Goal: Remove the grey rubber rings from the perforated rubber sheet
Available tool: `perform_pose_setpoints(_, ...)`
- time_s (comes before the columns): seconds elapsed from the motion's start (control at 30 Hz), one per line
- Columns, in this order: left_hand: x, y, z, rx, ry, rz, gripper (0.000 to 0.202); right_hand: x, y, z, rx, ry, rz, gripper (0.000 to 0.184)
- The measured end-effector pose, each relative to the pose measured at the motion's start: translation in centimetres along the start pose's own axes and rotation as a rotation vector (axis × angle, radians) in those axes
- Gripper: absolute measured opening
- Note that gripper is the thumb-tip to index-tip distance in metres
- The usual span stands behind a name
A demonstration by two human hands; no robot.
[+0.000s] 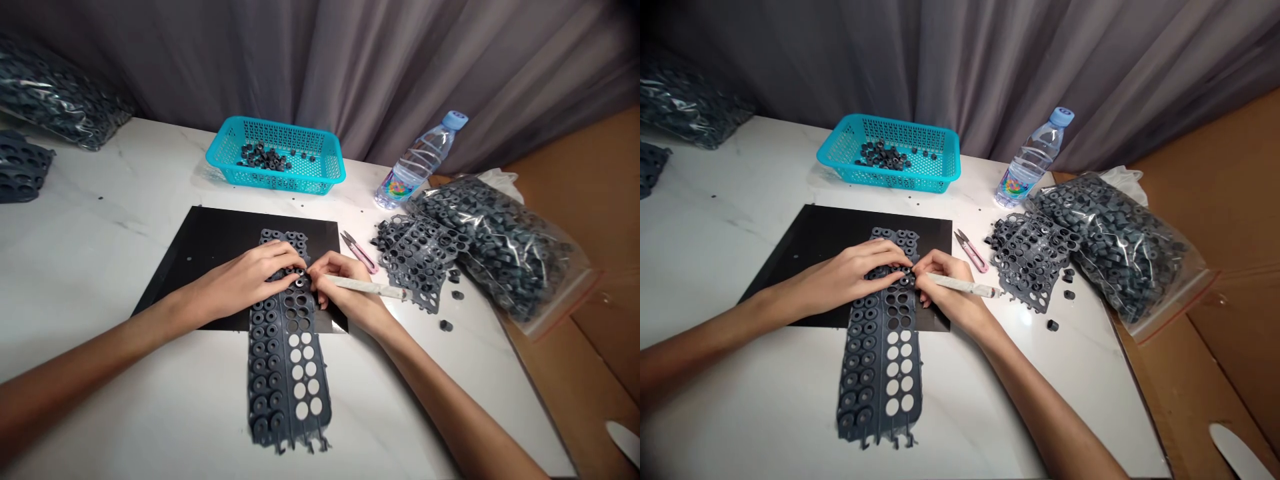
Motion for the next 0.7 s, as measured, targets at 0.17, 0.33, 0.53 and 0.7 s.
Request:
perform_pose_setpoints(0.17,0.36,0.18,-0.03,0.014,-0.032,-0.026,0.021,0.01,0.01,0.0,-0.002,-0.011,0.003,0.006)
perform_pose_setpoints(0.33,0.18,0.02,-0.11,0.023,-0.026,-0.017,0.02,0.05,-0.02,0.08,0.008,-0.023,0.002,0.007)
perform_pose_setpoints(0.53,-0.03,-0.11,-0.13,0.024,-0.003,-0.006,0.02,-0.17,-0.2,0.03,0.009,-0.03,0.0,0.005)
perform_pose_setpoints(0.7,0.0,-0.07,-0.17,0.025,-0.005,-0.001,0.02,-0.17,-0.2,0.09,0.013,-0.025,0.008,0.005)
Point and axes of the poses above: each hand's wrist, its own z-axis away from the middle knuckle, its own y-axis out of the back of the hand, x = y × z, the point moved 3 cm from there along -z, towards the middle knuckle, and after that the axes turned 8 degrees about -x, right-handed, at the moved point
